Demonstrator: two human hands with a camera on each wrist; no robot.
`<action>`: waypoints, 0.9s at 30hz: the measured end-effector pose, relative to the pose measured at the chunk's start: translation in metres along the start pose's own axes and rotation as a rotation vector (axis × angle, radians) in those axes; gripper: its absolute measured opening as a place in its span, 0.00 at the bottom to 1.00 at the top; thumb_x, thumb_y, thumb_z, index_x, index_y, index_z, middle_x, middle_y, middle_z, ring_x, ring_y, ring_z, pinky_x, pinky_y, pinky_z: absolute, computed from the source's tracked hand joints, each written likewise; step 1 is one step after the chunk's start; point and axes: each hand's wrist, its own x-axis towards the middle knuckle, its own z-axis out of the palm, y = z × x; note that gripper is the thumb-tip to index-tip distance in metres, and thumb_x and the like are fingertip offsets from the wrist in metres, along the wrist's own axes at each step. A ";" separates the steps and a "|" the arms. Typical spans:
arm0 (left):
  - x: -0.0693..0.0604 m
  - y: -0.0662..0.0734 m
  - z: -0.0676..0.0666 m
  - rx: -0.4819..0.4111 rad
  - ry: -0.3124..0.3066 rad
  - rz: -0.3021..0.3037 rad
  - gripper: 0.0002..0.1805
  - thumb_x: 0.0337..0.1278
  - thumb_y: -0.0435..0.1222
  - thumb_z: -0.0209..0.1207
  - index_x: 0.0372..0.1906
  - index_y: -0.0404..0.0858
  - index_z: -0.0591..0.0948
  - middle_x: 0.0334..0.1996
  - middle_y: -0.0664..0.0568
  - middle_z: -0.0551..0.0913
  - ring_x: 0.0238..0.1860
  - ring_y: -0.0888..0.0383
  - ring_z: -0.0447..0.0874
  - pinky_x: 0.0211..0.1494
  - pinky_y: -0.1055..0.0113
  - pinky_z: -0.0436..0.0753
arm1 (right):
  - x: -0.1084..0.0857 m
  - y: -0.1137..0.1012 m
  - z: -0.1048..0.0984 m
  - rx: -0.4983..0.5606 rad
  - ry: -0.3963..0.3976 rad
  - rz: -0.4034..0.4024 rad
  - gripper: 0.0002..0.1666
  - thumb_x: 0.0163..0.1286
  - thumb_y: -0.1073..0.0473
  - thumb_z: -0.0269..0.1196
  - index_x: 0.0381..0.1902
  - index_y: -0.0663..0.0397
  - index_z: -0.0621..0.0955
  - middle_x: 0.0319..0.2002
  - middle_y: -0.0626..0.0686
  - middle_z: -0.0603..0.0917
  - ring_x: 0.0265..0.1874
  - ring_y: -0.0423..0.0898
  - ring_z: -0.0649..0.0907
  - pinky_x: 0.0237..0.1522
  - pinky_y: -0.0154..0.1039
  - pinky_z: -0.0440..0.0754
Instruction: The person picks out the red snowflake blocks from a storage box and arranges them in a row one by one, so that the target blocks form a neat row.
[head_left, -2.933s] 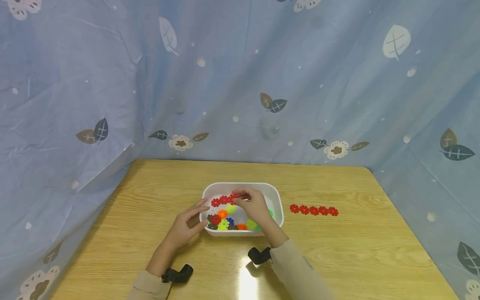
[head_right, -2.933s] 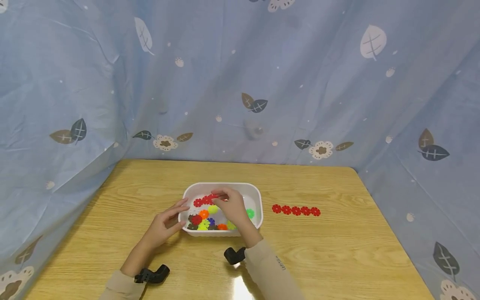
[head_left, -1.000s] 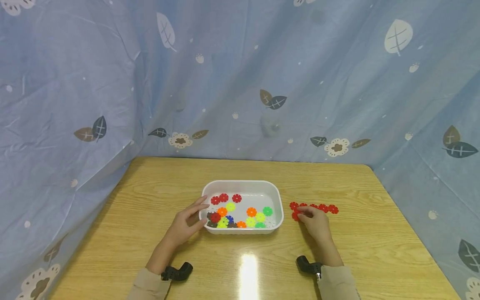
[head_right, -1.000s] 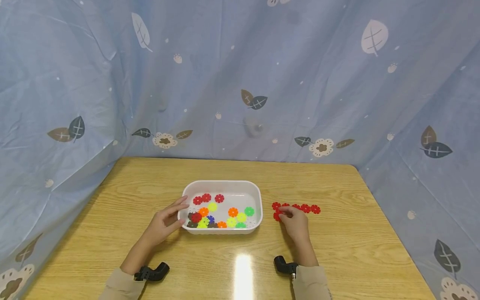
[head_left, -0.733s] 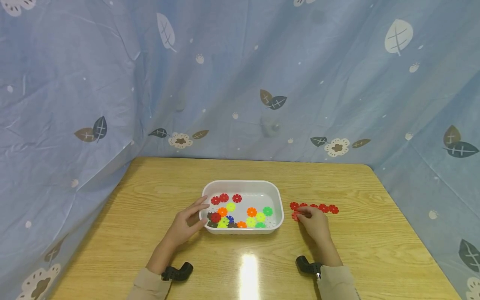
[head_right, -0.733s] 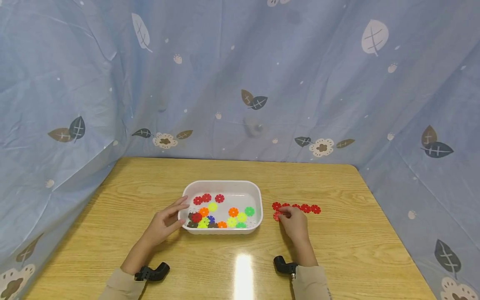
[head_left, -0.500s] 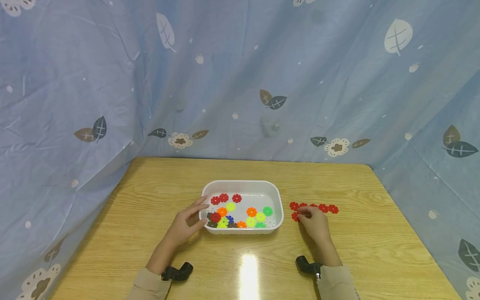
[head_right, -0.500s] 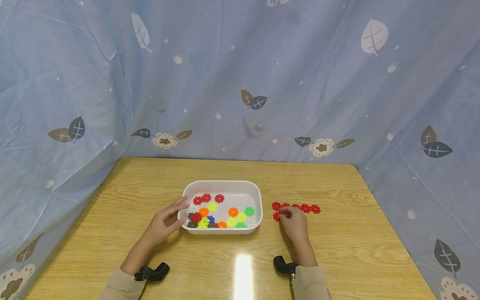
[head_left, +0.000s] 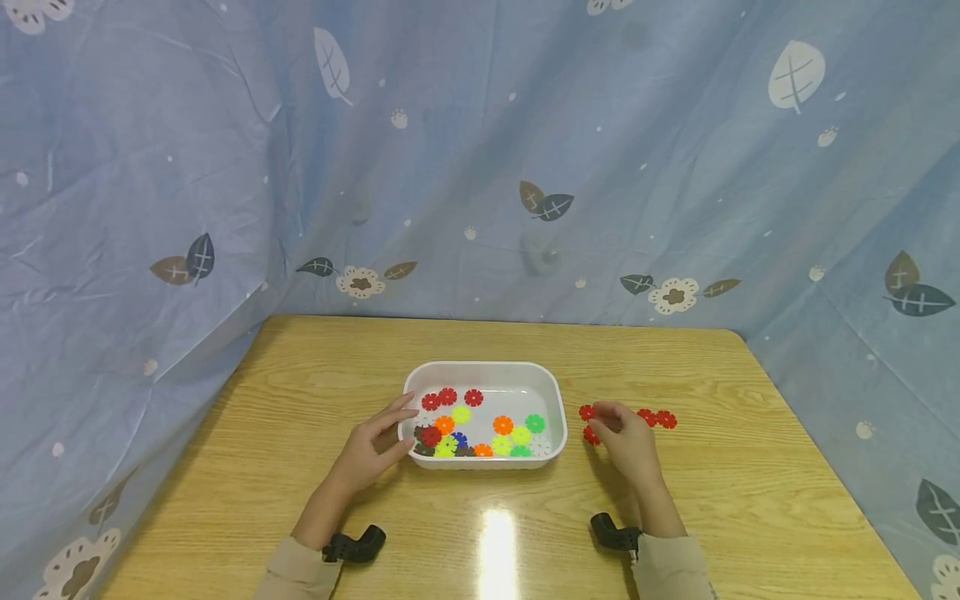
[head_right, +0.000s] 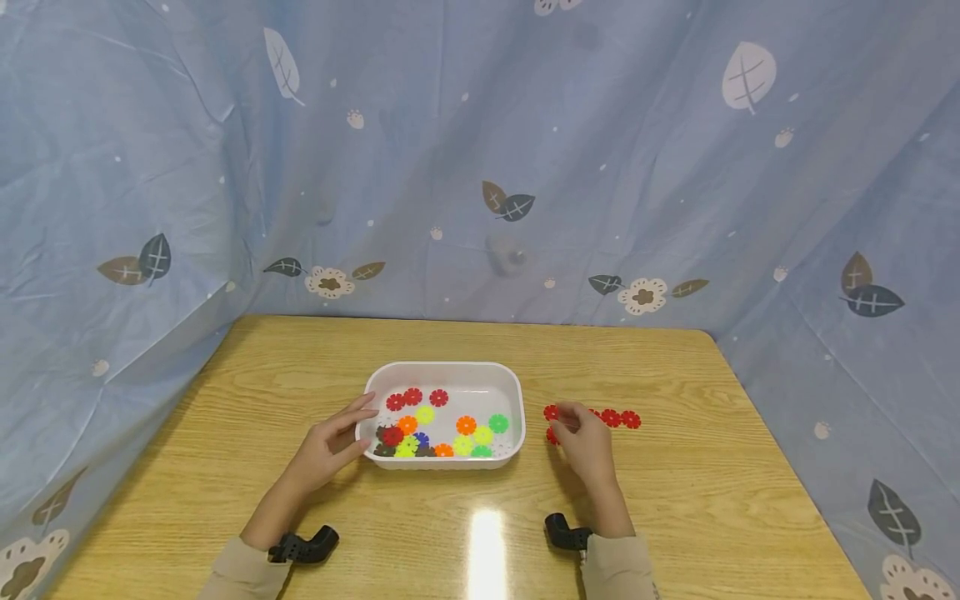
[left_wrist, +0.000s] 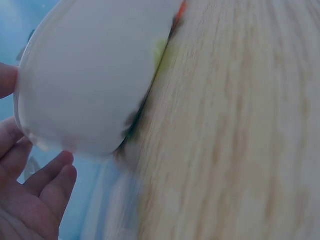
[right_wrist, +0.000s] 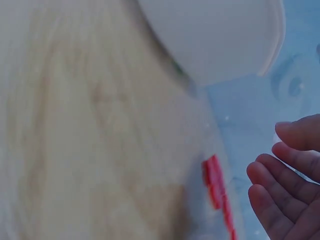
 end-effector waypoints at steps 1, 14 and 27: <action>0.000 0.000 0.000 -0.005 0.000 0.002 0.21 0.56 0.32 0.62 0.55 0.31 0.77 0.68 0.43 0.66 0.71 0.48 0.60 0.64 0.82 0.64 | -0.001 -0.003 0.001 0.008 0.002 -0.003 0.20 0.66 0.61 0.61 0.54 0.63 0.77 0.51 0.63 0.82 0.50 0.56 0.82 0.52 0.49 0.81; 0.000 0.000 0.001 -0.006 0.001 -0.004 0.21 0.57 0.33 0.62 0.56 0.32 0.77 0.69 0.45 0.66 0.70 0.47 0.61 0.63 0.79 0.67 | -0.014 -0.041 0.026 0.153 0.025 -0.167 0.17 0.62 0.65 0.64 0.50 0.65 0.79 0.49 0.60 0.83 0.51 0.55 0.82 0.52 0.49 0.81; -0.001 0.000 0.001 -0.005 0.009 -0.006 0.21 0.57 0.33 0.62 0.55 0.33 0.78 0.69 0.46 0.66 0.70 0.46 0.60 0.64 0.81 0.65 | -0.016 -0.060 0.041 0.189 0.012 -0.206 0.20 0.61 0.65 0.66 0.52 0.60 0.79 0.51 0.58 0.83 0.56 0.53 0.79 0.61 0.49 0.75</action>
